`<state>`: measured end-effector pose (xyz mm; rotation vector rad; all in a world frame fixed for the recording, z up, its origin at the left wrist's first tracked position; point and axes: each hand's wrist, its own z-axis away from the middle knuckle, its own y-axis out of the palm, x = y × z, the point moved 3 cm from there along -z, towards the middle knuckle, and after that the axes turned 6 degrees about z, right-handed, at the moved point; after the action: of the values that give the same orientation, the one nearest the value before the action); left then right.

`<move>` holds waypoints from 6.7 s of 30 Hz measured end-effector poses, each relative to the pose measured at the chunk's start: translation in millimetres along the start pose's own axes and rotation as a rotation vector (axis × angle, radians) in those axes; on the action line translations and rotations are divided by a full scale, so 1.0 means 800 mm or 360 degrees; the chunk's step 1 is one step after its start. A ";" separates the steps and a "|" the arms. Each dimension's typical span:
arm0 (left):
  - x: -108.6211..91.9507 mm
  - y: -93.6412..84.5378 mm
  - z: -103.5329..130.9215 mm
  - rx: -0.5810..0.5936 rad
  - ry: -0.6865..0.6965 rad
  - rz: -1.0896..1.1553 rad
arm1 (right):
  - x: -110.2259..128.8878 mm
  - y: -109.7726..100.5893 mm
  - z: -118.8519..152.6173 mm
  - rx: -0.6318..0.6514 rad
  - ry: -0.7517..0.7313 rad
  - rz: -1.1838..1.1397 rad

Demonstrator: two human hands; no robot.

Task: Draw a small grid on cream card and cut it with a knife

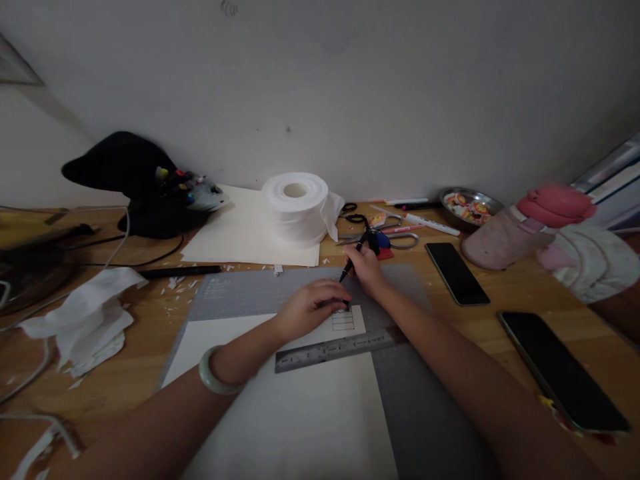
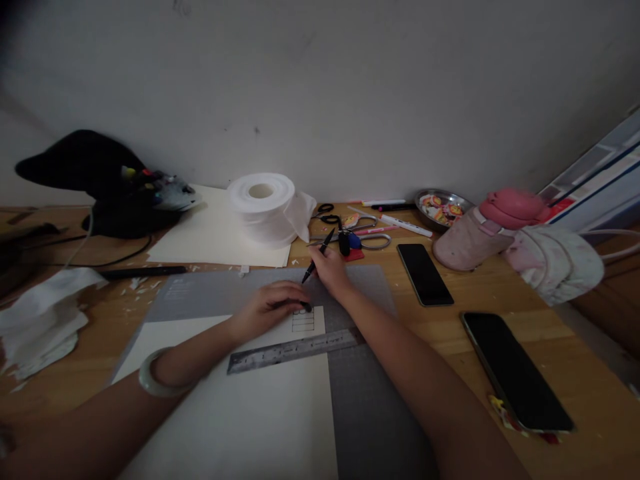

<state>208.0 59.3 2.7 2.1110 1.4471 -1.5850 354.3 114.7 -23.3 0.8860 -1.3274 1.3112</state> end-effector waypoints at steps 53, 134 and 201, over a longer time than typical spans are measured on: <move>-0.006 -0.001 0.004 0.0074 0.0118 -0.0577 | 0.006 0.001 0.002 -0.0052 0.0036 -0.0165; 0.000 0.001 0.006 0.0149 -0.0088 -0.0815 | 0.020 -0.027 0.152 0.0232 -0.2120 0.1495; 0.003 0.003 0.010 0.0149 -0.0076 -0.0832 | 0.001 -0.046 0.131 0.0387 -0.1039 0.1065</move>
<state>204.5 54.7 -3.4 1.8119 2.0649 -1.8805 372.3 7.6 -1.5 1.1475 -2.1290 1.8030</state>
